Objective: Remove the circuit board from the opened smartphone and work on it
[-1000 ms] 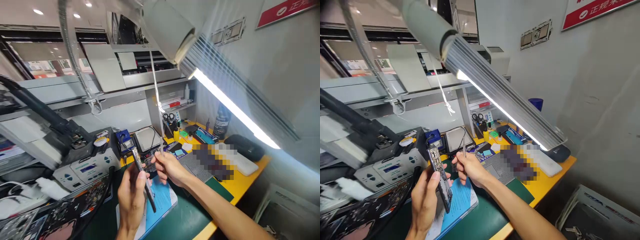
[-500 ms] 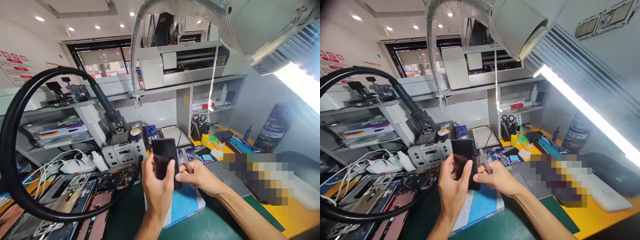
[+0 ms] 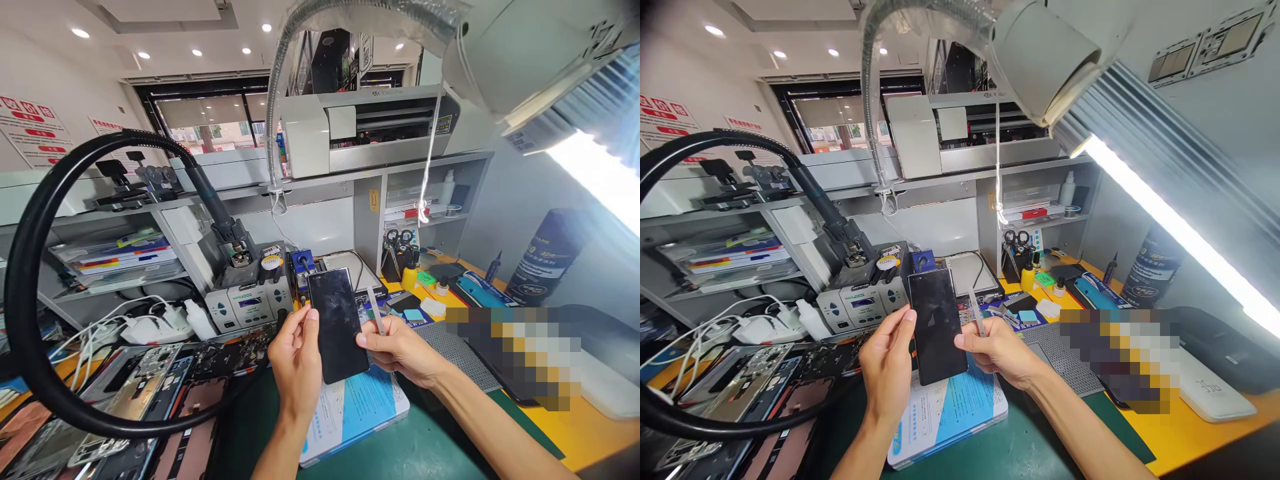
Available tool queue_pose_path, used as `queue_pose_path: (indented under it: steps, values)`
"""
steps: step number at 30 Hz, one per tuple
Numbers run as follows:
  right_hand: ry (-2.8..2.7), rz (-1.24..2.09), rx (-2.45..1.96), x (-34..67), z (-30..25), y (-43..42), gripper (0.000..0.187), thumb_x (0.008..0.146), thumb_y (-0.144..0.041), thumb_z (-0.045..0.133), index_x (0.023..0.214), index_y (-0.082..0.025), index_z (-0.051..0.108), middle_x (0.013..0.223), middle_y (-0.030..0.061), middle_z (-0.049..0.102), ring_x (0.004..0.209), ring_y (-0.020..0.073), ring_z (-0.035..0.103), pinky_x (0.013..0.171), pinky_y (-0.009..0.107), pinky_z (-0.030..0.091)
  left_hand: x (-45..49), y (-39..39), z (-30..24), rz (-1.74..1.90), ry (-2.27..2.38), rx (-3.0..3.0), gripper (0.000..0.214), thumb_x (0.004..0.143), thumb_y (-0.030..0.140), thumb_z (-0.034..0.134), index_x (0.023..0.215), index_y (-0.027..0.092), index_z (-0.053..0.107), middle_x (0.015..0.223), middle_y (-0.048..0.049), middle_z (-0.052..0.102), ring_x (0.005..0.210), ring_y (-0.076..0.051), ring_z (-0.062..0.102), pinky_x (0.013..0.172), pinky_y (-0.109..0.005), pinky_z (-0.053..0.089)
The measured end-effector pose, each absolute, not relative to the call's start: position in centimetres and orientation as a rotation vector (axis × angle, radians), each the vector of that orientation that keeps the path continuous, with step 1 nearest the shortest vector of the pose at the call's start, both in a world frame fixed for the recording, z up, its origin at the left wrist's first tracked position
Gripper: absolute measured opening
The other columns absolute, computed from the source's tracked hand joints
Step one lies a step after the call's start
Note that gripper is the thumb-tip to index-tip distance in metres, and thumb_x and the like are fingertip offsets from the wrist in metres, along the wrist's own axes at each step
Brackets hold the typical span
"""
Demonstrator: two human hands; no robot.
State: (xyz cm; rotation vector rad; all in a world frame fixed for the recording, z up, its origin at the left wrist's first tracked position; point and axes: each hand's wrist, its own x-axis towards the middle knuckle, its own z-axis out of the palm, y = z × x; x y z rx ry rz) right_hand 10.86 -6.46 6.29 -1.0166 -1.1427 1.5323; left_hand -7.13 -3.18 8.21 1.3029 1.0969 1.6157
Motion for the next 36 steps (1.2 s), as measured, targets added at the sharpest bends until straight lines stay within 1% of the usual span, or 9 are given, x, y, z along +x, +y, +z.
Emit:
queue_pose_path:
  steps: [6, 13, 17, 19, 25, 31, 36]
  values:
    - [-1.130, 1.543, -1.000, 10.9, 6.4, -6.4, 0.056, 0.079, -0.045, 0.081, 0.062, -0.022, 0.033, 0.049, -0.0127, 0.020, 0.045, 0.0052, 0.013, 0.043, 0.025, 0.008, -7.2, -3.2, 8.3, 1.636, 1.060, 1.294, 0.033, 0.083, 0.044, 0.072, 0.101, 0.016, 0.079, 0.100, -0.0092, 0.080, 0.095, -0.026, 0.075, 0.084, -0.034, 0.061]
    - [-1.135, 1.557, -0.995, 11.1, 6.4, -6.5, 0.057, 0.078, -0.050, 0.080, 0.062, -0.022, 0.033, 0.050, -0.0127, 0.020, 0.044, 0.0051, 0.013, 0.042, 0.025, 0.009, -7.2, -3.0, 7.9, 1.652, 1.061, 1.255, 0.032, 0.084, 0.042, 0.072, 0.103, 0.017, 0.079, 0.103, -0.0084, 0.080, 0.097, -0.025, 0.074, 0.087, -0.034, 0.059]
    - [-1.180, 1.487, -1.006, 11.0, 6.5, -6.5, 0.057, 0.081, -0.050, 0.078, 0.062, -0.023, 0.032, 0.049, -0.0121, 0.022, 0.045, 0.0054, 0.013, 0.043, 0.026, 0.009, -7.2, -3.4, 8.2, 1.695, 1.063, 1.284, 0.033, 0.081, 0.043, 0.074, 0.098, 0.016, 0.079, 0.092, -0.0079, 0.079, 0.087, -0.023, 0.074, 0.078, -0.032, 0.060]
    - [-1.209, 1.438, -1.005, 10.9, 6.5, -6.5, 0.057, 0.082, -0.049, 0.077, 0.062, -0.022, 0.031, 0.049, -0.0118, 0.021, 0.045, 0.0056, 0.013, 0.043, 0.026, 0.010, -7.2, -3.6, 8.3, 1.732, 1.027, 1.316, 0.029, 0.081, 0.042, 0.074, 0.095, 0.016, 0.078, 0.088, -0.0064, 0.078, 0.082, -0.021, 0.073, 0.075, -0.029, 0.059]
    - [-1.279, 1.357, -1.016, 10.7, 6.7, -6.6, 0.056, 0.083, -0.052, 0.076, 0.061, -0.022, 0.034, 0.053, -0.0108, 0.020, 0.047, 0.0061, 0.014, 0.044, 0.026, 0.010, -7.4, -3.6, 7.9, 1.796, 0.948, 1.393, 0.017, 0.087, 0.036, 0.071, 0.092, 0.020, 0.076, 0.083, -0.0004, 0.073, 0.077, -0.014, 0.068, 0.073, -0.022, 0.056]
    - [-1.320, 1.321, -1.021, 10.7, 6.8, -6.6, 0.058, 0.084, -0.053, 0.074, 0.062, -0.023, 0.030, 0.053, -0.0105, 0.019, 0.047, 0.0061, 0.015, 0.043, 0.027, 0.010, -7.4, -3.8, 7.8, 1.823, 0.920, 1.456, 0.013, 0.088, 0.033, 0.070, 0.092, 0.021, 0.076, 0.082, 0.0005, 0.071, 0.077, -0.013, 0.066, 0.073, -0.021, 0.053]
    - [-1.330, 1.310, -1.032, 10.6, 6.8, -6.7, 0.057, 0.085, -0.054, 0.073, 0.063, -0.023, 0.031, 0.054, -0.0103, 0.019, 0.047, 0.0065, 0.015, 0.043, 0.027, 0.010, -7.5, -4.0, 7.7, 1.839, 0.895, 1.467, 0.010, 0.089, 0.030, 0.069, 0.092, 0.022, 0.075, 0.082, 0.0010, 0.070, 0.077, -0.013, 0.064, 0.072, -0.021, 0.052]
